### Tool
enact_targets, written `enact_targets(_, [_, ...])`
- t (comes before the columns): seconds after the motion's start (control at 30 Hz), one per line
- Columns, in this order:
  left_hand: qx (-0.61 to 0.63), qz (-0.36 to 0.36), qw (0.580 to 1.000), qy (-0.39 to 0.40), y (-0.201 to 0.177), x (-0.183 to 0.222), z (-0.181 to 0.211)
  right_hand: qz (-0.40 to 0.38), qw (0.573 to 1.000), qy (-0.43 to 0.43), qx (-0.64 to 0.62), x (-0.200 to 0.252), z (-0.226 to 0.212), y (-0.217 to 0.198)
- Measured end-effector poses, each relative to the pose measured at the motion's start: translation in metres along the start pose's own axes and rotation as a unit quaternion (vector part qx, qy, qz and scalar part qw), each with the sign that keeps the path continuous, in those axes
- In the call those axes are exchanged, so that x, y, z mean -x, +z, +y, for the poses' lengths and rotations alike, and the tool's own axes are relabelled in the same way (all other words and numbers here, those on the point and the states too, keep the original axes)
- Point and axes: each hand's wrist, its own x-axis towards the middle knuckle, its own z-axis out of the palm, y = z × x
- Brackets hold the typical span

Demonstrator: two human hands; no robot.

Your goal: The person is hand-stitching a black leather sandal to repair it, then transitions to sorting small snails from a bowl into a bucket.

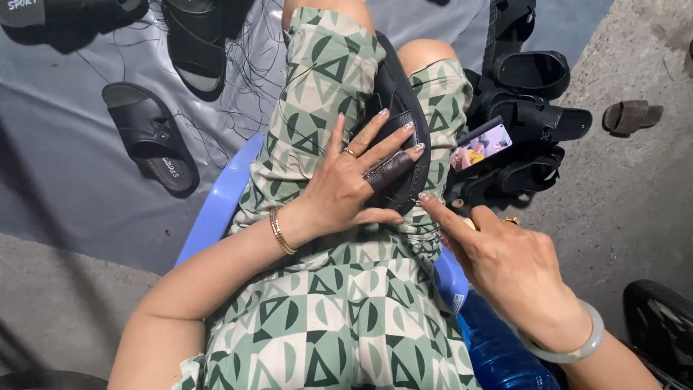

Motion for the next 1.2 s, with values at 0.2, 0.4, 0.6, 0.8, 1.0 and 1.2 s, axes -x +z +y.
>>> enact_targets(0.2, [-0.038, -0.034, 0.999, -0.019, 0.010, -0.003, -0.001, -0.027, 0.992, 0.023, 0.124, 0.005, -0.011, 0.010])
enact_targets(0.4, [0.017, -0.001, 1.000, -0.019, 0.018, 0.002, -0.009, -0.032, 0.998, 0.007, -0.057, -0.008, 0.001, 0.019])
enact_targets(0.6, [0.032, 0.009, 0.999, -0.011, 0.024, 0.003, -0.014, 0.006, 0.998, -0.042, -0.046, -0.014, 0.008, 0.047])
enact_targets(0.8, [0.018, 0.006, 1.000, -0.011, 0.024, 0.000, -0.016, 0.119, 0.980, -0.034, -0.157, -0.019, 0.000, 0.083])
enact_targets(1.0, [0.043, 0.209, 0.977, 0.026, 0.025, 0.010, -0.012, 0.206, 0.964, -0.009, -0.169, -0.015, -0.007, 0.073])
enact_targets(1.2, [0.181, 0.066, 0.981, 0.037, -0.020, 0.013, 0.020, 0.197, 0.964, 0.022, -0.178, -0.006, -0.013, 0.060])
